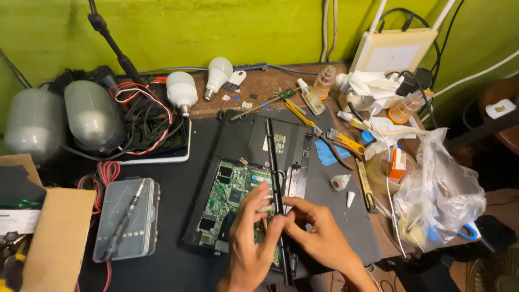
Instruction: The person is performing a repair on a laptop, specifically connecting a small internal component to the motherboard and using a screwdriver.
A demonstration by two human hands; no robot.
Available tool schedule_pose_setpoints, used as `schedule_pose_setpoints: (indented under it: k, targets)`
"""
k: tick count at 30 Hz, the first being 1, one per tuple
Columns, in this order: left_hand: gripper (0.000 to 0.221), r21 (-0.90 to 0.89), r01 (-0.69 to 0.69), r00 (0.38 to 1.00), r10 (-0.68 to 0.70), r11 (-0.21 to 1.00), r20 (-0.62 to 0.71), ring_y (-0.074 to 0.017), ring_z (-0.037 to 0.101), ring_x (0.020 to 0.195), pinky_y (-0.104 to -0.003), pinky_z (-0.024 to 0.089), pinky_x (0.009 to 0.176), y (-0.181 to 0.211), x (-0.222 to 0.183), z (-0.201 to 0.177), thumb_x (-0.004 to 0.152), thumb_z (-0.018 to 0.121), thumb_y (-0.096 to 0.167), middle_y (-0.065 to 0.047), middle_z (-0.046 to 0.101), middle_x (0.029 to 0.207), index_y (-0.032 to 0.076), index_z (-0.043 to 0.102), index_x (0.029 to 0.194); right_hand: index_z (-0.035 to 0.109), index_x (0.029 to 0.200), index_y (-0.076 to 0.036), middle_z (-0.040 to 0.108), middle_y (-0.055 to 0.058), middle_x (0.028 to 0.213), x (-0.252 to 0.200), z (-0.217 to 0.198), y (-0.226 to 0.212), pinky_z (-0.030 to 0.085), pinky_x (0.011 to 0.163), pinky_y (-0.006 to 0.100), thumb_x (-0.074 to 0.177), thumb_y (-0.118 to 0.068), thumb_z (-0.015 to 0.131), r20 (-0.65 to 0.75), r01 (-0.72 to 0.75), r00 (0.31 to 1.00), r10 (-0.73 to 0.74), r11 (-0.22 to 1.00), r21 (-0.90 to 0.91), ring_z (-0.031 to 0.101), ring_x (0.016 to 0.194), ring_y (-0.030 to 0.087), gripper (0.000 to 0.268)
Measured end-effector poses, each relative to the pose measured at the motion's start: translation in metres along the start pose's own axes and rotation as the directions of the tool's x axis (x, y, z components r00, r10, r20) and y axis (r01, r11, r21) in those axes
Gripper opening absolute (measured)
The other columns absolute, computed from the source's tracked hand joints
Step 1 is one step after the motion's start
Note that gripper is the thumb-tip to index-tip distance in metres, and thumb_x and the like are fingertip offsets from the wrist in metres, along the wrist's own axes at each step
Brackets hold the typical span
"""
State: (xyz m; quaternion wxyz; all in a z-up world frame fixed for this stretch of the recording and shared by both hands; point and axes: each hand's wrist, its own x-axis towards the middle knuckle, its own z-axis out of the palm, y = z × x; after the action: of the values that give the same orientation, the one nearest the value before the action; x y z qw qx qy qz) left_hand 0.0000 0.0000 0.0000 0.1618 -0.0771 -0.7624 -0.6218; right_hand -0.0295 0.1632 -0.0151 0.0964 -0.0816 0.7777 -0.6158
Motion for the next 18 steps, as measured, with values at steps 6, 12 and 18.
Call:
schedule_pose_setpoints:
  k: [6, 12, 18]
  targets:
    - [0.036, -0.076, 0.187, 0.982, -0.188, 0.979, -0.006, -0.0085, 0.061, 0.059, -0.022, 0.05, 0.051, -0.03, 0.098, -0.026, 0.083, 0.072, 0.006, -0.012, 0.075, 0.108, 0.005, 0.071, 0.119, 0.083, 0.112, -0.008, 0.08, 0.0, 0.064, 0.059, -0.012, -0.073, 0.05, 0.052, 0.025, 0.082, -0.028, 0.075, 0.161, 0.03, 0.987, 0.028, 0.938, -0.346, 0.058, 0.052, 0.01, 0.037]
    - [0.033, -0.067, 0.253, 0.967, -0.255, 0.965, -0.026, -0.0072, 0.055, 0.047, -0.023, 0.053, 0.041, -0.08, 0.178, -0.056, 0.085, 0.068, 0.002, -0.006, 0.065, 0.109, 0.01, 0.073, 0.117, 0.079, 0.106, -0.018, 0.078, -0.001, 0.068, 0.186, -0.023, -0.111, 0.05, 0.053, 0.029, 0.09, -0.035, 0.067, 0.198, 0.069, 0.976, 0.094, 0.724, -0.687, 0.063, 0.054, 0.013, 0.027]
    - [0.029, -0.064, 0.415, 0.91, -0.416, 0.908, 0.001, -0.0066, 0.054, 0.046, -0.023, 0.05, 0.041, -0.127, 0.185, -0.066, 0.083, 0.071, 0.007, -0.001, 0.067, 0.092, 0.01, 0.079, 0.111, 0.052, 0.134, -0.011, 0.062, 0.018, 0.13, 0.362, -0.031, 0.021, 0.051, 0.093, 0.052, 0.083, -0.026, 0.066, 0.383, 0.479, 0.856, -0.347, 0.254, -0.84, 0.058, 0.118, 0.041, 0.055]
